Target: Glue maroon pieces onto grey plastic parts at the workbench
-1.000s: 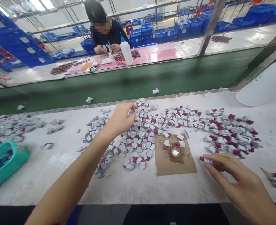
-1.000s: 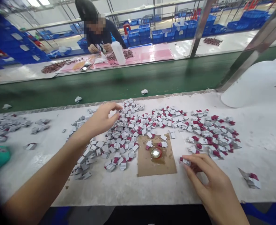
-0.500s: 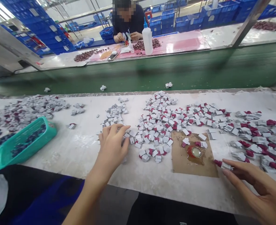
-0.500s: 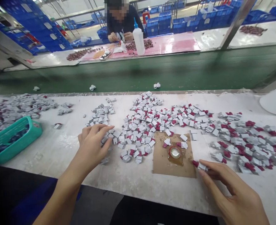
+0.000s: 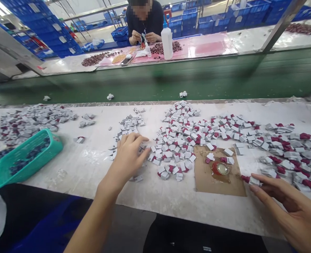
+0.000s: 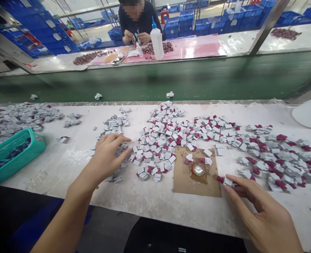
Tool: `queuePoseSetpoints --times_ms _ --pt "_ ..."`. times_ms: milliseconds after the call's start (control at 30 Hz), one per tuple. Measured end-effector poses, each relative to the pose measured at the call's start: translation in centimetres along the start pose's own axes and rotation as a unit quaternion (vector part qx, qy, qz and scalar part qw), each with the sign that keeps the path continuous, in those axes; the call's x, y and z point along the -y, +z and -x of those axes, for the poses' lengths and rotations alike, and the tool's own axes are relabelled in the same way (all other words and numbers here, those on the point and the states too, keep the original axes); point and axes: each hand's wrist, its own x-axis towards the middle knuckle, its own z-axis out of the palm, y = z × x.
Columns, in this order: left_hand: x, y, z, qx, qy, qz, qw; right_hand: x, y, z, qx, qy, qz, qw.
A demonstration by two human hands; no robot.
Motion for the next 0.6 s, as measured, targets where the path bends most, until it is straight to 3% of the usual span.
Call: queuePoseSetpoints --times_ms 200,333,433,500,600 --pt "-0.4 0.1 0.2 -0.006 -0.015 -0.001 1.000 2.3 -0.2 -0.1 -0.011 0.044 -0.020 0.999" --pt "-1.8 -0.2 1.0 -0.053 -0.039 0.103 0.993 5.8 -0.2 -1.2 -0.035 0.053 -0.091 0.994" --pt "-3.7 0.2 2.8 -0.087 -0.062 0.224 0.969 8.0 0.1 -2.0 -0.027 0.066 -0.162 0.984" --pt "-5.4 0.9 4.4 -0.061 -0.050 0.284 0.955 8.8 0.4 -2.5 -0.011 0.076 -0.211 0.974" --pt "-7.9 2.3 6.8 0.027 -0.016 0.320 0.947 9.1 0.8 -2.8 0.009 0.077 -0.261 0.962"
